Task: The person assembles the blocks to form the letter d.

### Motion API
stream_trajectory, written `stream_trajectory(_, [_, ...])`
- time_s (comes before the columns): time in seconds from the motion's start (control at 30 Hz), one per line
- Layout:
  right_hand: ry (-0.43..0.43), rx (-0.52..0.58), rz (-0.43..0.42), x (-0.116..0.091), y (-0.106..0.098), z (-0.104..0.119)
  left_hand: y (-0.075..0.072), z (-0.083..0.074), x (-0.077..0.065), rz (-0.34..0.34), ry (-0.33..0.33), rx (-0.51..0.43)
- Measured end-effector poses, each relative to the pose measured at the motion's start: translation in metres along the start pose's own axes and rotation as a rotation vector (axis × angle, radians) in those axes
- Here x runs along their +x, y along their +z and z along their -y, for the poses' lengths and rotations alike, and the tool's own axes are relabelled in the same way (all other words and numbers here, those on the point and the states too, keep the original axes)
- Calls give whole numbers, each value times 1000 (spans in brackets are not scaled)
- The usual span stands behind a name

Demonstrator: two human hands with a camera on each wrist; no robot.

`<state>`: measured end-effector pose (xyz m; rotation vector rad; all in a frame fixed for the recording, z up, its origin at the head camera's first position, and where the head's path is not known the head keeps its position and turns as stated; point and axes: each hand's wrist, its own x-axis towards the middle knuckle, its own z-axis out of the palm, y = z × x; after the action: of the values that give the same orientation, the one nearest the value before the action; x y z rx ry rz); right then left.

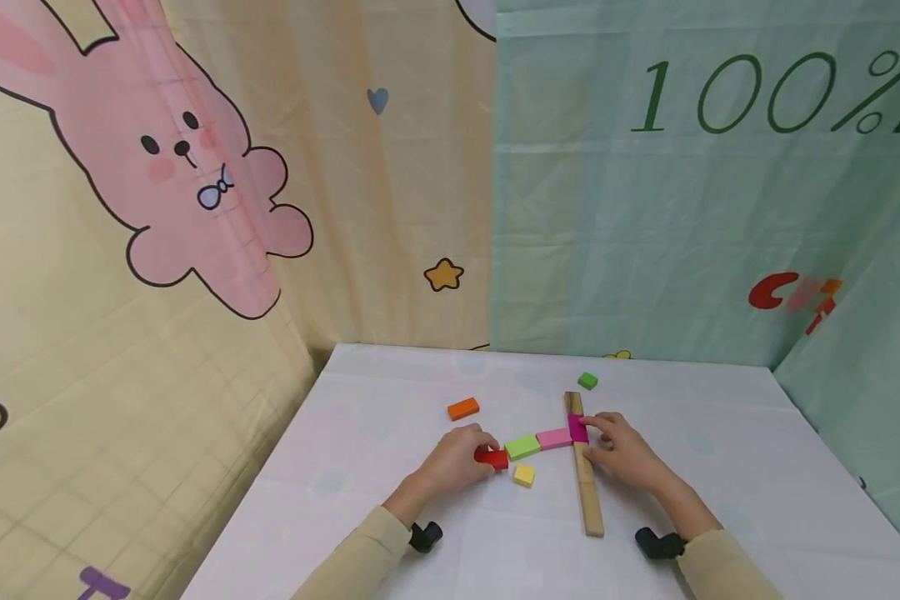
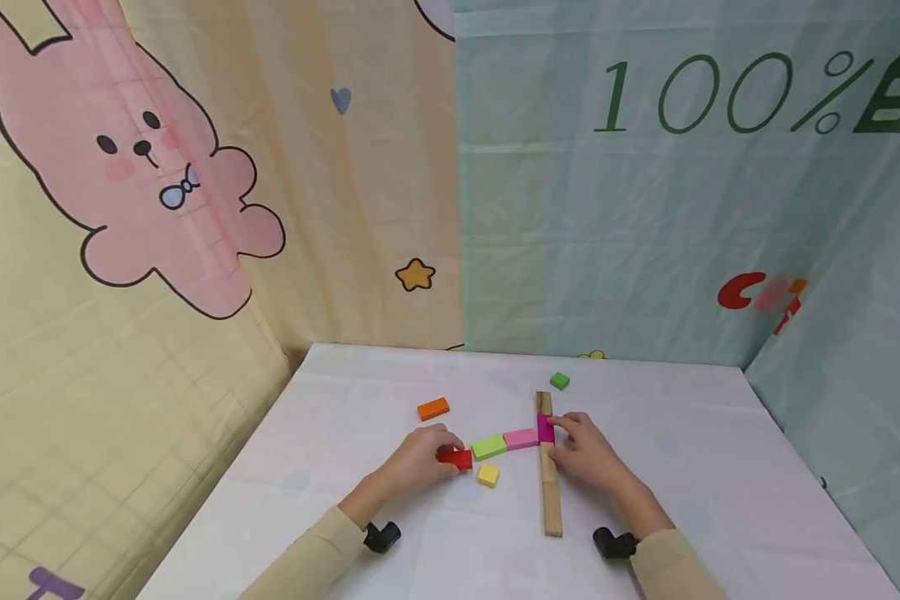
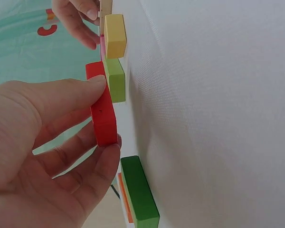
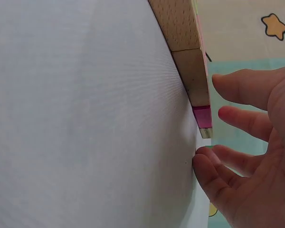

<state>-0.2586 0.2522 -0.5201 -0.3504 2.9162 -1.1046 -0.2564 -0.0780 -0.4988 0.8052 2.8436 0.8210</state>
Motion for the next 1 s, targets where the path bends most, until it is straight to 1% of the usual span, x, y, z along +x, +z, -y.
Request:
stream_trajectory(0.13, [-27,-62,-25,-4,1,4,1,0,0,-29,-37,-8])
stream_trajectory(0.23, [-64,-144,-46,-9,3,7,3,0,-1,-49,-65,-22])
stream_trajectory(0.37, [-110,-235,-61,-16,6,10,5,0,-1,-75,-82,-44])
stream_trajectory(0.5, [-116,-279,-42,-23,7,15,7,-1,-3,-94,-92,-63])
stream_trajectory(0.63, [-127,-315,-12,-31,8,19,9,-3,-3,-105,-117,-80])
stream_trajectory(0.8, [-158,-330,5,-36,10,24,11,-3,-3,-115,-130,-78])
stream_trajectory(0.9, [-152,-344,13,-38,11,25,11,-3,-3,-125,-123,-72])
stream_trajectory(1.0, [-140,-348,23,-39,11,24,12,-4,-3,-126,-133,-67])
